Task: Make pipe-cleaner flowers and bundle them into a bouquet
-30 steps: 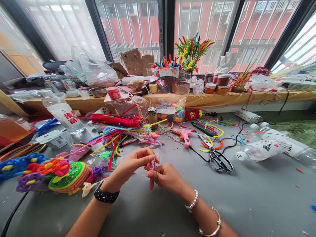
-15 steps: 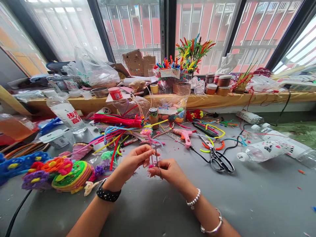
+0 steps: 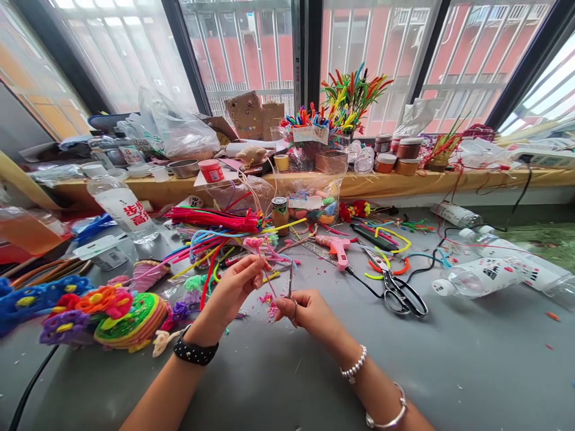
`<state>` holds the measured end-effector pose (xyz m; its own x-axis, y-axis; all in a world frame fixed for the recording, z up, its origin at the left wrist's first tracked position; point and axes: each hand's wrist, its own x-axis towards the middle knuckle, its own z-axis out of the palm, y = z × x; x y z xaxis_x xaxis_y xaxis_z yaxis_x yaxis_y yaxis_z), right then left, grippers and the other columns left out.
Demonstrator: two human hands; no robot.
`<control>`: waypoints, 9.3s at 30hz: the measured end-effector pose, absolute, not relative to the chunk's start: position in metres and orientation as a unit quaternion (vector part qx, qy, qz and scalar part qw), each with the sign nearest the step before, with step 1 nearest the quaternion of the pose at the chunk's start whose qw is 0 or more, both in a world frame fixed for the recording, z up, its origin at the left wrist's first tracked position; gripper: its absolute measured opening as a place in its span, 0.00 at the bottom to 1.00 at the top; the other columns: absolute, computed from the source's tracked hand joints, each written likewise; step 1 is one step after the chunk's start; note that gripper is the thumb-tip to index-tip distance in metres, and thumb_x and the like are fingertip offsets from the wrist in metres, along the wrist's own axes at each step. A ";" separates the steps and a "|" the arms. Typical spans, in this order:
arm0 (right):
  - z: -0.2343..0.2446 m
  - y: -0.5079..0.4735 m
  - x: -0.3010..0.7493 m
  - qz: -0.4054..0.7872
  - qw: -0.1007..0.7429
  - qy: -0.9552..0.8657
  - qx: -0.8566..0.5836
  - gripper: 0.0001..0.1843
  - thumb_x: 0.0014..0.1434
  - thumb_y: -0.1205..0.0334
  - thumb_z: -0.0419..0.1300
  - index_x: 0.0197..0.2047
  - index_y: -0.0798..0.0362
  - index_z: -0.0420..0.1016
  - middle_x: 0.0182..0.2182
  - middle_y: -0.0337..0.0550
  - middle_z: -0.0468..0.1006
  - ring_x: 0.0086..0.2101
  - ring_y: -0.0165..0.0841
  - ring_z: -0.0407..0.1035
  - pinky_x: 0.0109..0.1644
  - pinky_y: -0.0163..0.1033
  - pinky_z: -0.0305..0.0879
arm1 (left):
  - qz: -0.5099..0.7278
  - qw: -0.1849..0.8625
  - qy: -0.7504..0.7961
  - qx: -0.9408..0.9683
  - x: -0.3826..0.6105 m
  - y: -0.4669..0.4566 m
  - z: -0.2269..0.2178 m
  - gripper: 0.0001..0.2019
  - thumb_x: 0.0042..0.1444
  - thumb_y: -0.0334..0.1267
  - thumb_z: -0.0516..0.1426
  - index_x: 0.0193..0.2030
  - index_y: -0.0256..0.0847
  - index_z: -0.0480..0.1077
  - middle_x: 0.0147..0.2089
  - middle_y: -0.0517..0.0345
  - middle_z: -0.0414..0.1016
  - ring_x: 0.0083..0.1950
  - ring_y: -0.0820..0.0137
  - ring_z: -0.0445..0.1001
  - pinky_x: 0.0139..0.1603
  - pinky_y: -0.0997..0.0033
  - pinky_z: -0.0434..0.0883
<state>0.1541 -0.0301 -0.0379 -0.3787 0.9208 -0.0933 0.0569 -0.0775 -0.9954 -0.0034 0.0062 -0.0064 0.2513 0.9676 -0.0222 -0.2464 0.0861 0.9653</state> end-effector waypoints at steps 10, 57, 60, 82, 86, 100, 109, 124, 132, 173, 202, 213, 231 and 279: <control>-0.042 -0.033 0.154 0.541 0.288 -0.714 -0.338 0.39 0.45 0.31 0.33 0.28 0.57 0.68 0.20 0.36 0.58 0.21 0.25 0.50 0.23 0.31 0.49 | 0.467 0.627 0.384 0.491 0.001 0.005 -0.003 0.10 0.46 0.41 0.56 0.23 0.36 0.63 0.19 0.67 0.59 0.19 0.82 0.52 0.21 0.80 0.51; -0.038 -0.032 0.152 0.527 0.346 -0.667 -0.396 0.32 0.42 0.33 0.47 0.11 0.56 0.61 0.12 0.35 0.56 0.18 0.24 0.50 0.22 0.32 0.48 | 0.493 0.621 0.402 0.459 0.003 0.005 -0.009 0.09 0.44 0.41 0.57 0.24 0.38 0.63 0.21 0.67 0.58 0.20 0.83 0.53 0.21 0.81 0.52; -0.042 -0.031 0.154 0.546 0.337 -0.667 -0.379 0.34 0.44 0.33 0.44 0.14 0.57 0.64 0.12 0.33 0.52 0.17 0.23 0.46 0.21 0.32 0.44 | 0.497 0.621 0.399 0.456 0.004 0.004 -0.007 0.09 0.45 0.40 0.57 0.23 0.37 0.62 0.22 0.67 0.57 0.20 0.83 0.53 0.22 0.81 0.52; -0.042 -0.037 0.152 0.608 0.314 -0.677 -0.271 0.36 0.47 0.34 0.41 0.19 0.60 0.69 0.14 0.33 0.53 0.18 0.23 0.48 0.21 0.32 0.44 | 0.462 0.636 0.389 0.480 0.004 0.004 -0.010 0.08 0.46 0.40 0.56 0.24 0.37 0.64 0.21 0.66 0.57 0.20 0.83 0.53 0.22 0.81 0.52; -0.041 -0.037 0.151 0.609 0.323 -0.666 -0.287 0.33 0.46 0.35 0.45 0.17 0.59 0.68 0.13 0.32 0.51 0.17 0.23 0.46 0.20 0.32 0.42 | 0.467 0.635 0.387 0.479 0.003 0.004 -0.011 0.08 0.47 0.39 0.56 0.25 0.37 0.64 0.23 0.66 0.58 0.20 0.83 0.53 0.21 0.82 0.52; -0.041 -0.035 0.149 0.601 0.332 -0.634 -0.356 0.29 0.43 0.38 0.52 0.12 0.57 0.63 0.11 0.33 0.57 0.15 0.21 0.46 0.19 0.31 0.41 | 0.495 0.635 0.395 0.443 0.003 0.005 -0.009 0.08 0.44 0.39 0.57 0.24 0.37 0.63 0.21 0.67 0.57 0.20 0.84 0.53 0.21 0.84 0.53; -0.042 -0.035 0.149 0.566 0.337 -0.645 -0.389 0.31 0.44 0.36 0.50 0.12 0.57 0.63 0.10 0.31 0.51 0.15 0.21 0.45 0.18 0.31 0.41 | 0.511 0.633 0.384 0.437 0.002 0.007 -0.013 0.07 0.45 0.38 0.57 0.26 0.37 0.65 0.22 0.67 0.58 0.20 0.84 0.54 0.21 0.84 0.54; -0.039 -0.035 0.151 0.512 0.267 -0.742 -0.342 0.39 0.45 0.31 0.36 0.23 0.59 0.70 0.17 0.35 0.58 0.20 0.24 0.50 0.22 0.31 0.46 | 0.467 0.648 0.383 0.464 0.003 0.004 -0.009 0.07 0.46 0.39 0.56 0.25 0.37 0.65 0.25 0.65 0.62 0.20 0.84 0.54 0.21 0.81 0.51; -0.046 -0.034 0.153 0.509 0.285 -0.734 -0.346 0.38 0.46 0.32 0.39 0.20 0.59 0.71 0.14 0.35 0.56 0.19 0.24 0.50 0.22 0.31 0.46 | 0.470 0.643 0.389 0.462 0.004 0.004 -0.009 0.08 0.45 0.40 0.57 0.25 0.37 0.65 0.24 0.65 0.61 0.20 0.83 0.53 0.21 0.80 0.50; -0.038 -0.033 0.153 0.574 0.375 -0.583 -0.435 0.21 0.47 0.47 0.55 0.22 0.59 0.72 0.14 0.31 0.51 0.18 0.22 0.42 0.20 0.31 0.42 | 0.463 0.647 0.390 0.464 0.006 0.002 -0.006 0.09 0.41 0.40 0.59 0.28 0.37 0.69 0.30 0.59 0.71 0.21 0.82 0.57 0.23 0.79 0.57; -0.035 -0.034 0.152 0.594 0.352 -0.603 -0.399 0.20 0.49 0.48 0.54 0.20 0.58 0.70 0.13 0.31 0.50 0.18 0.22 0.44 0.20 0.31 0.41 | 0.449 0.661 0.387 0.460 0.005 0.003 -0.007 0.06 0.41 0.37 0.60 0.26 0.37 0.70 0.21 0.66 0.63 0.20 0.84 0.56 0.22 0.81 0.54; -0.039 -0.036 0.150 0.513 0.322 -0.701 -0.376 0.33 0.47 0.34 0.43 0.22 0.58 0.69 0.16 0.35 0.57 0.20 0.24 0.49 0.22 0.31 0.46 | 0.472 0.648 0.393 0.450 0.005 0.004 -0.005 0.07 0.40 0.37 0.61 0.23 0.36 0.68 0.18 0.67 0.59 0.18 0.84 0.54 0.20 0.82 0.52; -0.037 -0.039 0.149 0.498 0.248 -0.752 -0.354 0.35 0.44 0.31 0.38 0.26 0.57 0.64 0.19 0.33 0.55 0.21 0.24 0.48 0.22 0.31 0.45 | 0.447 0.688 0.352 0.450 0.004 0.003 -0.008 0.07 0.45 0.36 0.57 0.23 0.37 0.64 0.18 0.67 0.56 0.21 0.82 0.54 0.22 0.80 0.51; -0.043 -0.035 0.146 0.477 0.357 -0.664 -0.453 0.31 0.42 0.35 0.50 0.11 0.57 0.61 0.10 0.35 0.58 0.16 0.23 0.48 0.19 0.30 0.47 | 0.533 0.713 0.338 0.306 0.004 0.008 -0.010 0.07 0.39 0.34 0.61 0.24 0.35 0.66 0.24 0.65 0.62 0.22 0.84 0.57 0.19 0.82 0.54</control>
<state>0.1461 -0.0348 -0.0425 -0.3354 0.9411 0.0423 0.2608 0.1359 -0.9558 0.0036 0.0084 -0.0103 0.2030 0.9667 -0.1558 -0.5530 0.2445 0.7965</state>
